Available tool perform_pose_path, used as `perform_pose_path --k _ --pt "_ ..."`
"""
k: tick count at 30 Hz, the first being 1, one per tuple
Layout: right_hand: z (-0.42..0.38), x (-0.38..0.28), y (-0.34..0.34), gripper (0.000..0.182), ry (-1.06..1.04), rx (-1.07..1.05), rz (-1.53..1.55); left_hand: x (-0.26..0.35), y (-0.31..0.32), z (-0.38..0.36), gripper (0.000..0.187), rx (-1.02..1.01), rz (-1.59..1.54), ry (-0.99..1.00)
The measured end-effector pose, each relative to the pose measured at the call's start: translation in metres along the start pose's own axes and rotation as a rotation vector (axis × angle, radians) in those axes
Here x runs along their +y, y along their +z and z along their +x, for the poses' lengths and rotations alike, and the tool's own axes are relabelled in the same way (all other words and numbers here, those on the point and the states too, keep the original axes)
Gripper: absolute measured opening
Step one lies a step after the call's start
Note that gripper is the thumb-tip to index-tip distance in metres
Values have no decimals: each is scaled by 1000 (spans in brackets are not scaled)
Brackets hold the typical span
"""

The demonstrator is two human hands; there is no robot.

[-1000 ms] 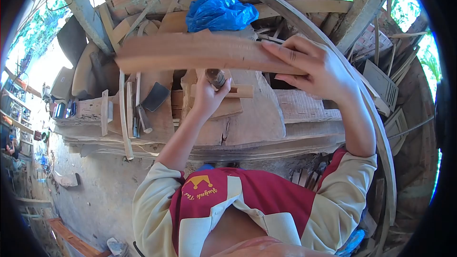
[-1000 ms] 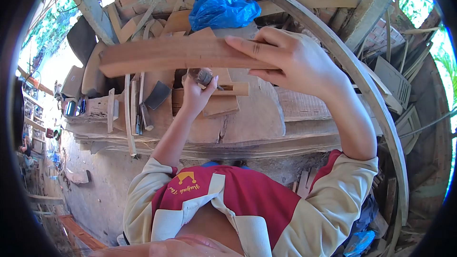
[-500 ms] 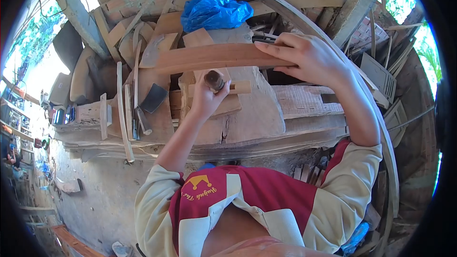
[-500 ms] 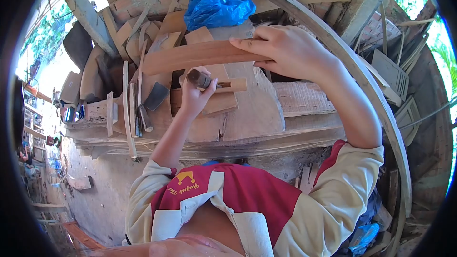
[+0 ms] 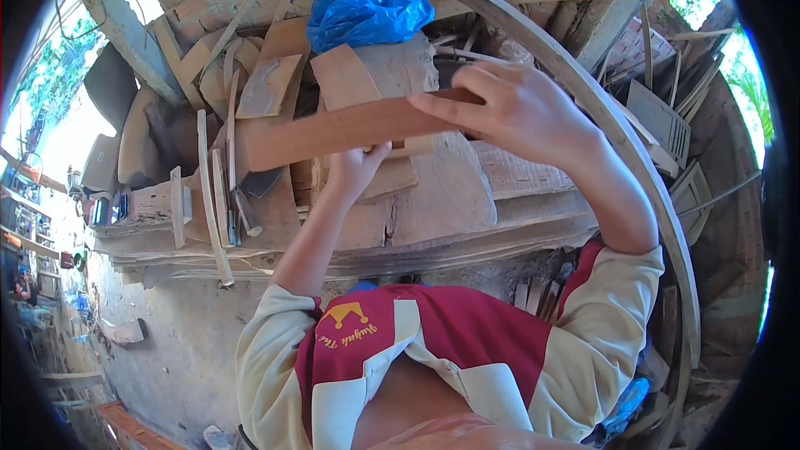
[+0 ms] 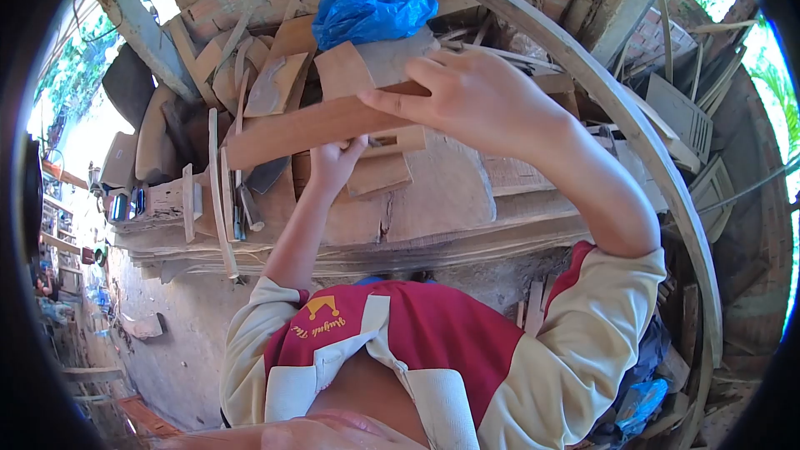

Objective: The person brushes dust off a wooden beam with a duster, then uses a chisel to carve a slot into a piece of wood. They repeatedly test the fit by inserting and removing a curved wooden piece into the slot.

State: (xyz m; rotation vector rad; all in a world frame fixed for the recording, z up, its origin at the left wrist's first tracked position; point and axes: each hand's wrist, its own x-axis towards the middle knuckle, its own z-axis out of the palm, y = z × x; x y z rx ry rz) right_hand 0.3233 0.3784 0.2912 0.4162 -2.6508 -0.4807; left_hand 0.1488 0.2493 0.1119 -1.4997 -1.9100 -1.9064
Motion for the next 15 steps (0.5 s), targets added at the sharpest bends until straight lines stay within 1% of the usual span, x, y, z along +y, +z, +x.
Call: perform_pose_path --k 2,3,4,5,6,8,9,11,13,14,15 --pt "-2 4 0 57 42 37 -34 1 -3 8 17 -77 -56 -97" --pt "-3 7 -1 58 70 72 -78 3 -4 9 17 -78 -56 -96" --pt "-7 10 -1 61 133 81 -22 5 -4 10 17 -27 -18 -45" --pt "-11 10 1 61 134 78 -16 7 -5 9 17 20 22 0" --pt "-13 12 3 60 264 84 139 9 -7 9 17 19 24 -2" --pt "-16 13 12 61 496 73 439 13 -10 11 14 -83 -42 -117" --pt "-18 14 27 61 498 73 441 15 -11 13 14 -85 -41 -119" --pt "-28 18 72 61 631 164 577 21 -13 16 14 -176 -107 -271" --pt "-33 8 118 60 799 211 930 20 -17 20 14 -217 -110 -269" --pt "-36 3 149 60 804 292 1007 18 -19 24 15 -257 -111 -263" --pt "-37 -2 176 59 808 373 1086 13 -21 28 15 -256 -111 -264"
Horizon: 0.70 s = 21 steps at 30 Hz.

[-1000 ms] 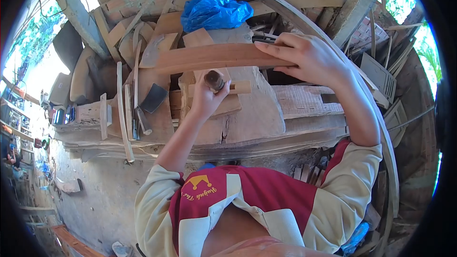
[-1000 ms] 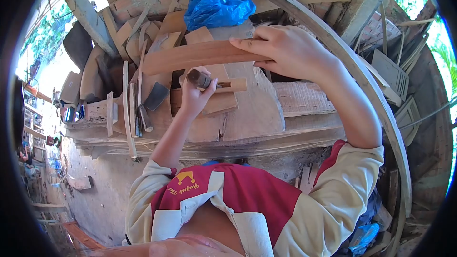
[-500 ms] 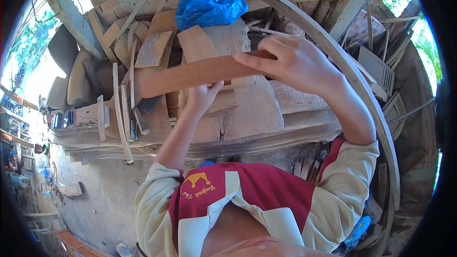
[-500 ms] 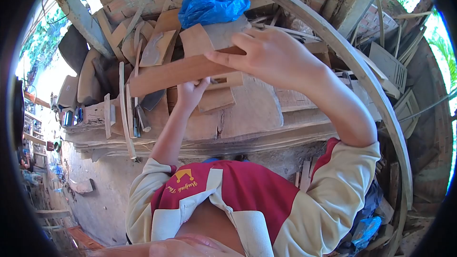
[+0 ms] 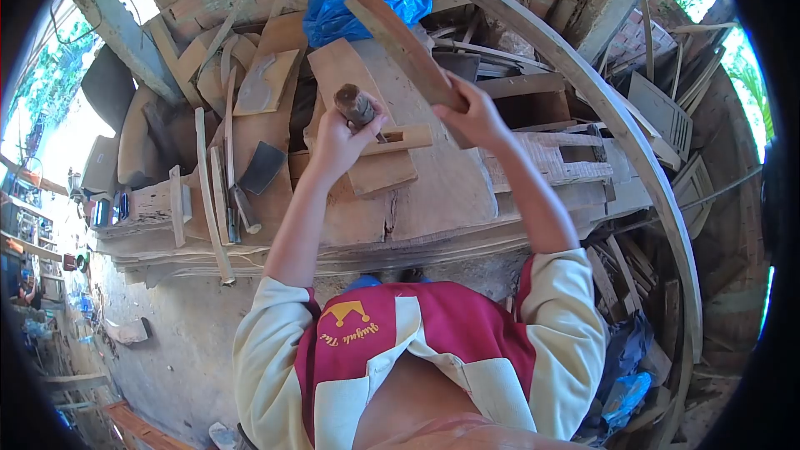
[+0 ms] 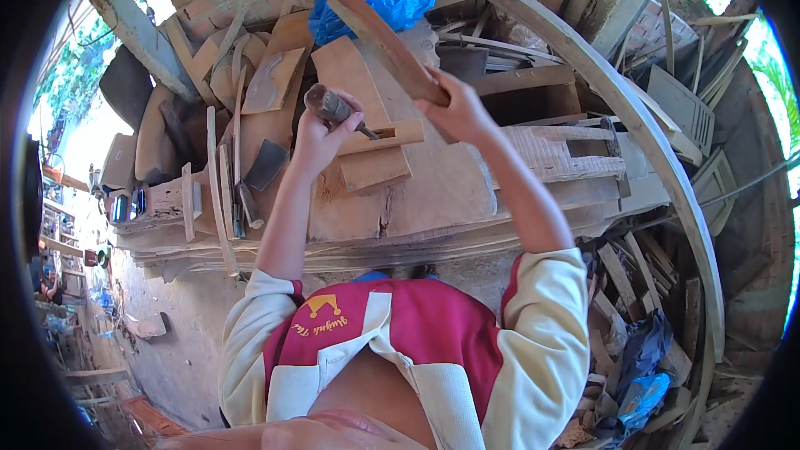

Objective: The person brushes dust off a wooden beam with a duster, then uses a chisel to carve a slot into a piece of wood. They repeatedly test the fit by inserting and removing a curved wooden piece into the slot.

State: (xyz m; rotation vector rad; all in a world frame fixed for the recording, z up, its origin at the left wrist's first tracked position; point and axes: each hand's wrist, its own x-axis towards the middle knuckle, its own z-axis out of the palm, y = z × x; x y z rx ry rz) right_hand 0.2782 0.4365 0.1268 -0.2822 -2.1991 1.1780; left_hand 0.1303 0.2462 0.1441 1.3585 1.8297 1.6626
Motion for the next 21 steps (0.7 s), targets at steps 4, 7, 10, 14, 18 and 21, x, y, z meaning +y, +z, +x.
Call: perform_pose_path --k 4,7,10,14,18,21 --pt "-11 19 41 60 153 18 141 -8 -16 20 22 -191 -151 62" --pt "-17 21 61 63 383 32 189 -9 -23 31 26 -273 -228 64" --pt "-22 37 80 62 310 111 258 -9 -25 40 25 -291 -264 66" --pt "-27 41 102 59 303 188 441 -21 -28 60 23 -235 -229 112" --pt "-23 43 120 55 322 351 459 -15 -30 60 25 -286 -200 91" --pt "-23 46 123 53 334 378 500 -9 -33 51 26 -354 -142 20"
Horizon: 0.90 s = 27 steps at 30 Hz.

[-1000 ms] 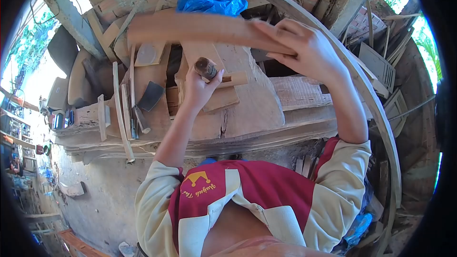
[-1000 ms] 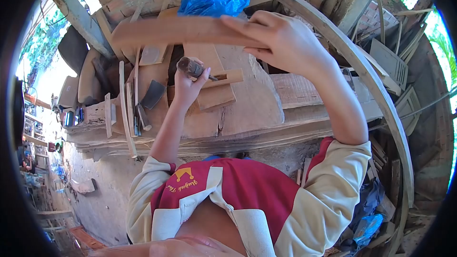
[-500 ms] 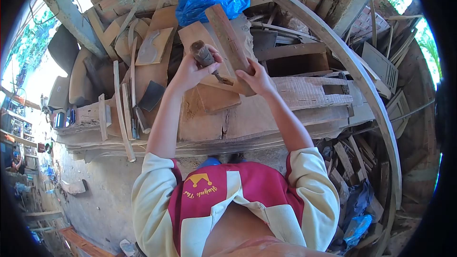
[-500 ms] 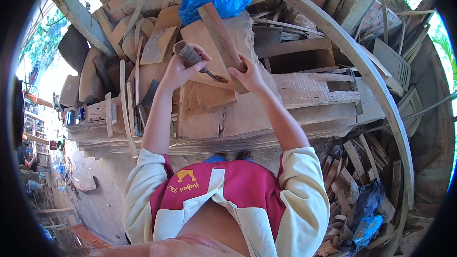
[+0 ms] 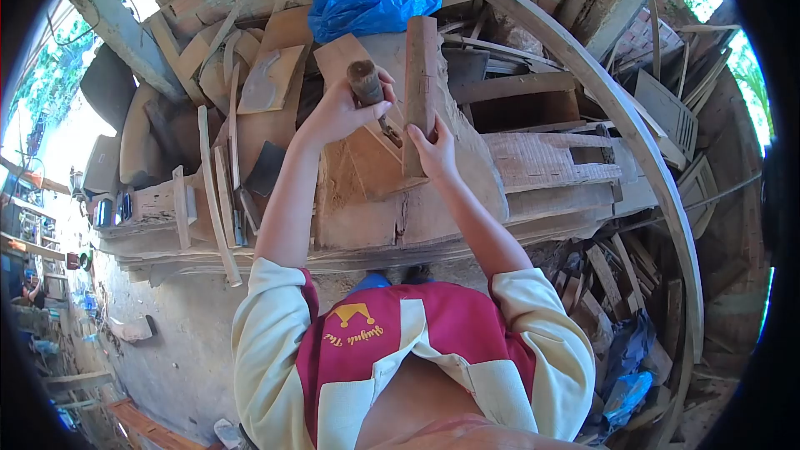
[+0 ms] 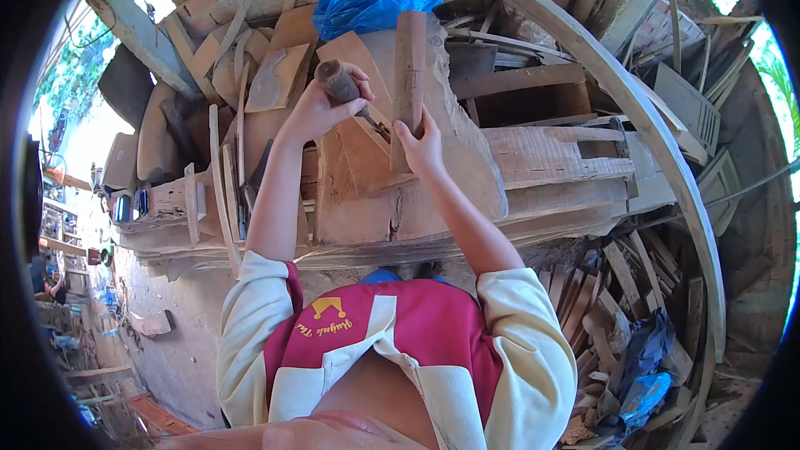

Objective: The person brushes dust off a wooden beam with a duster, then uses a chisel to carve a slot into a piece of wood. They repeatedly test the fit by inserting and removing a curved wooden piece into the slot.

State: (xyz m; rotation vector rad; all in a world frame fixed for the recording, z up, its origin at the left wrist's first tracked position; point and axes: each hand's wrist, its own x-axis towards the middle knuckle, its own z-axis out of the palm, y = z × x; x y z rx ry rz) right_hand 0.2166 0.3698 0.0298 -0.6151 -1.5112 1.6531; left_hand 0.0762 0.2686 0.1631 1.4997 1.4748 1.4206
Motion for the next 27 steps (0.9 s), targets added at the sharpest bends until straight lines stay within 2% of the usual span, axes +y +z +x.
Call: perform_pose_path --k 2,6,8,10,12,14,20,27 --pt "-1 -1 0 52 32 1 10 -3 -2 -3 30 -48 -2 64" --pt "1 -2 3 51 -40 -14 -38 -10 -10 -1 35 -111 -26 77" --pt "-1 -5 3 51 -34 -5 -66 -15 -12 1 38 -117 -181 147" --pt "-2 -9 2 52 35 -18 -113 -15 -12 2 36 -122 -233 146" --pt "-1 -5 4 51 0 -9 -97 -13 -13 5 35 -122 -270 161" --pt "1 -3 4 51 -35 -2 -78 -14 -11 9 31 27 -215 46" --pt "0 -6 0 52 33 -34 -170 -20 -3 19 27 205 -309 46" --pt "-2 -3 0 57 -5 -16 -99 -23 3 20 27 209 -274 78"
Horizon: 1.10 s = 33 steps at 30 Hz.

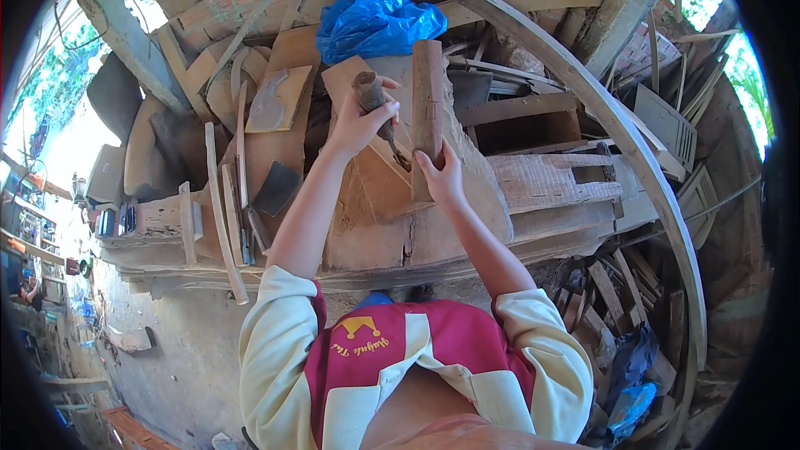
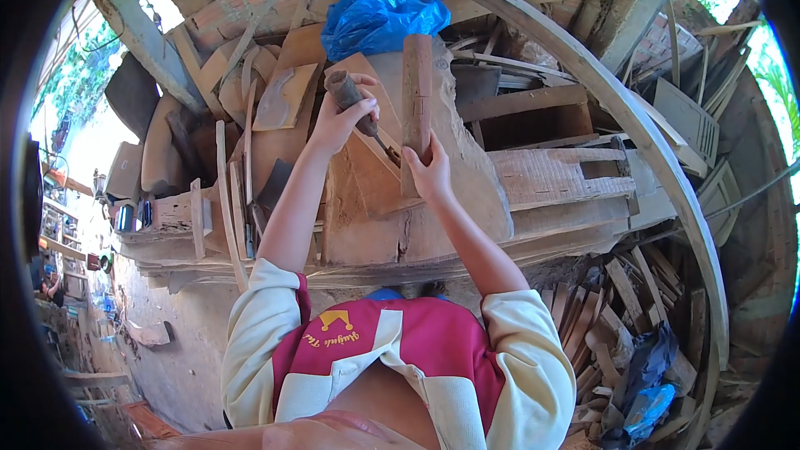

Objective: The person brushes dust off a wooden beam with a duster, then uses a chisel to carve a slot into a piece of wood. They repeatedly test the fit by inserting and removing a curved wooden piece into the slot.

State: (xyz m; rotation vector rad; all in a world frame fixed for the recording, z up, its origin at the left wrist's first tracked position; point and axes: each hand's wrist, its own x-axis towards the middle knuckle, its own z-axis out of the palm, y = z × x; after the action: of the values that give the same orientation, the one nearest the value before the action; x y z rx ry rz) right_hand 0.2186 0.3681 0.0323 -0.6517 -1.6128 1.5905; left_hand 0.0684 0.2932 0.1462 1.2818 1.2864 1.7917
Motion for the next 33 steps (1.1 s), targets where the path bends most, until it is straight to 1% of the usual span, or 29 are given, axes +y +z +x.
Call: perform_pose_path --k 3,5,13,15,17,20,22,23,24,25,26,27,28,29,31,32,33 --pt "-2 -1 1 58 6 7 -14 2 3 0 27 -13 18 -17" --pt "-1 -2 2 58 -5 8 -2 3 4 0 25 -28 88 -6" --pt "-1 -7 -1 59 58 -11 -125 4 7 0 23 2 83 -12" --pt "-1 -7 -1 59 63 -18 -102 2 7 -1 23 -2 90 -8" --pt "-1 -9 0 59 65 -31 -80 -8 7 -3 15 24 41 -12" --pt "4 -11 -5 55 -1 -72 -44 -4 12 -8 11 2 34 6" --pt "19 -16 -21 52 7 -156 -317 -13 6 -10 15 40 31 4" --pt "27 -27 -32 53 -35 -218 -375 -13 6 -13 16 55 -24 35" --pt "35 -58 -40 54 -82 -277 -432 -12 6 -13 17 66 -76 72" --pt "50 -86 -50 56 -279 -358 -456 -8 5 -16 17 78 -76 88" --pt "57 -113 -58 59 -468 -431 -471 -7 8 -20 18 116 -34 36" --pt "53 -147 -59 60 -541 -462 -617 -6 10 -22 18 155 9 -18" --pt "48 -179 -57 62 -614 -491 -762 -7 10 -23 18 160 9 -14" --pt "42 -200 -55 62 -617 -493 -761 -9 9 -24 19 137 -8 -26" --pt "33 -230 -52 61 -891 -632 -1075 -9 8 -26 19 115 -26 -36" --pt "31 -239 -50 61 -892 -632 -1075 -7 9 -28 19 130 28 -38" --pt "29 -246 -49 60 -983 -628 -1210 -6 9 -29 18 144 82 -41"
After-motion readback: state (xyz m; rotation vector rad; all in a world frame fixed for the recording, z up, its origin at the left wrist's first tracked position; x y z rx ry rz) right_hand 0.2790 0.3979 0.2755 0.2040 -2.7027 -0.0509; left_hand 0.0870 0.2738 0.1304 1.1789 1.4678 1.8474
